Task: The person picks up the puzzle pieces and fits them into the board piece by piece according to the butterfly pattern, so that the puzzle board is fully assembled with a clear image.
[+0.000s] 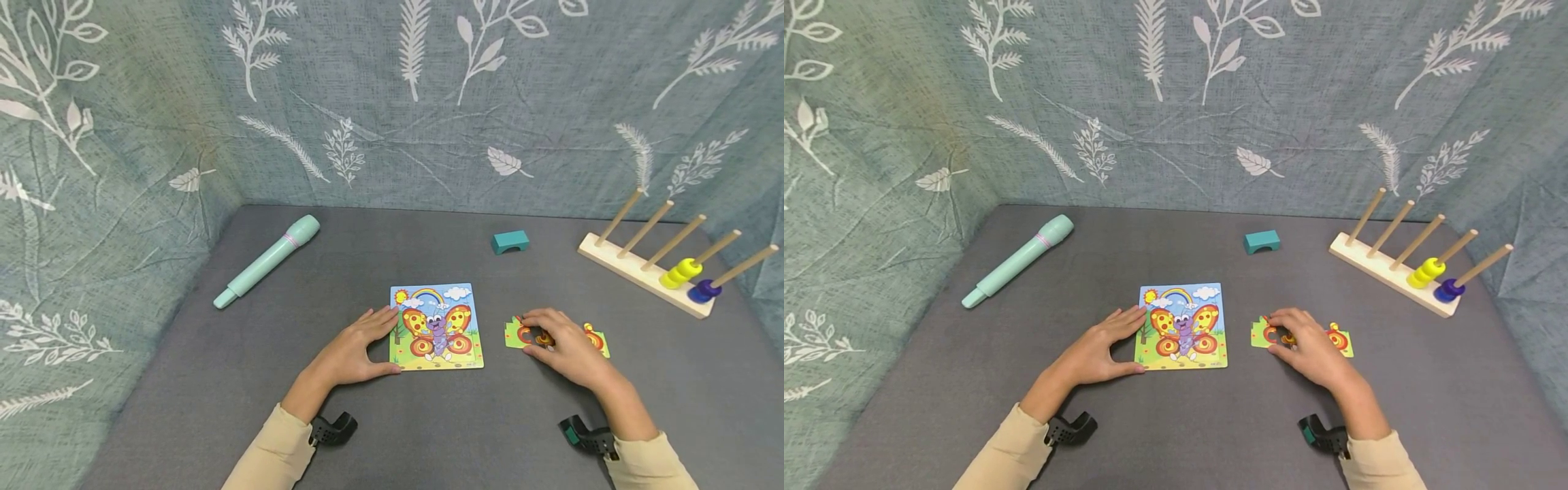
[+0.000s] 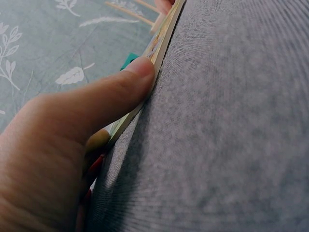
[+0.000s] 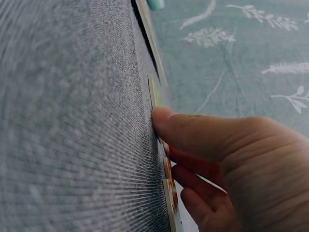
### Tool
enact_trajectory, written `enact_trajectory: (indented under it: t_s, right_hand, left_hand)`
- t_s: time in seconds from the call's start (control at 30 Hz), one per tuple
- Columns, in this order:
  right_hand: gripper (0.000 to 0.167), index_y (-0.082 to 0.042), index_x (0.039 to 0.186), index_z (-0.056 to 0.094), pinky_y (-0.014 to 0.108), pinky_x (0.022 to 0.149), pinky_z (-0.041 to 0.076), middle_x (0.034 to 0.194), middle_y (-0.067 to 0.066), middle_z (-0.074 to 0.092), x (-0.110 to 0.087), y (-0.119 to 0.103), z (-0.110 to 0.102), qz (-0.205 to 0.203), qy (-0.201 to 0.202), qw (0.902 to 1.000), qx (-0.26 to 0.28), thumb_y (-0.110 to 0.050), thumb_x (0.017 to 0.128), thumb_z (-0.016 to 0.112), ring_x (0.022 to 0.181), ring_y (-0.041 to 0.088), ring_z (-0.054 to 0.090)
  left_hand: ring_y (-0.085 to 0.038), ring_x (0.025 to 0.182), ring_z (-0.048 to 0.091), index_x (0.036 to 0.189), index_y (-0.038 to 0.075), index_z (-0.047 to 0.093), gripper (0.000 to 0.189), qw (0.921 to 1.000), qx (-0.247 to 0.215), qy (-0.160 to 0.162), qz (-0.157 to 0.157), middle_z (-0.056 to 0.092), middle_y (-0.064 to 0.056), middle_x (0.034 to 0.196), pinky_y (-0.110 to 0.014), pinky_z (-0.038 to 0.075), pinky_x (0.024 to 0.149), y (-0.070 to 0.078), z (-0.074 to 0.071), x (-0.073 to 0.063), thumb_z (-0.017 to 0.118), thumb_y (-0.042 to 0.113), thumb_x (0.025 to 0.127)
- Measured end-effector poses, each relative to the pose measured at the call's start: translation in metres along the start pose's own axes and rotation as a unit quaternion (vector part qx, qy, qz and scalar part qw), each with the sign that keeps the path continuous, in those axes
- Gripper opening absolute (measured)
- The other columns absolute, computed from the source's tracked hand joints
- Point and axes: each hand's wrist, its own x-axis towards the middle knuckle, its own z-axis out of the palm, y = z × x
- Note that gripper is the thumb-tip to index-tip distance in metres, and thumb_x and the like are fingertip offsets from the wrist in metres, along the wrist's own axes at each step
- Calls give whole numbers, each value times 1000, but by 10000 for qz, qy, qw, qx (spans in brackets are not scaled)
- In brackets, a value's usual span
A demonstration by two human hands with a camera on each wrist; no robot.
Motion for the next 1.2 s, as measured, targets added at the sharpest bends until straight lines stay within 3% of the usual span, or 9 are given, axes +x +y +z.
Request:
enact_trajectory:
  t_s: [0.57,1.2]
  right_hand:
    - [37,-9,110,65,40,80,48,107,6,64,0,-1,0,5,224,9997,-92,-13,76,79,99,22,58]
    - [39,-11,111,65,36,81,50,109,1,65,11,-20,4,-350,245,9991,55,-17,76,80,103,17,57]
  left_hand:
    - [-21,141,32,143,6,42,86,10000,60,-48,-29,39,-6,150,-40,26,119,2,0,2,76,46,76]
    - [-23,140,34,144,6,42,87,10000,38,41,-6,40,-8,150,-42,26,118,2,0,0,76,48,75]
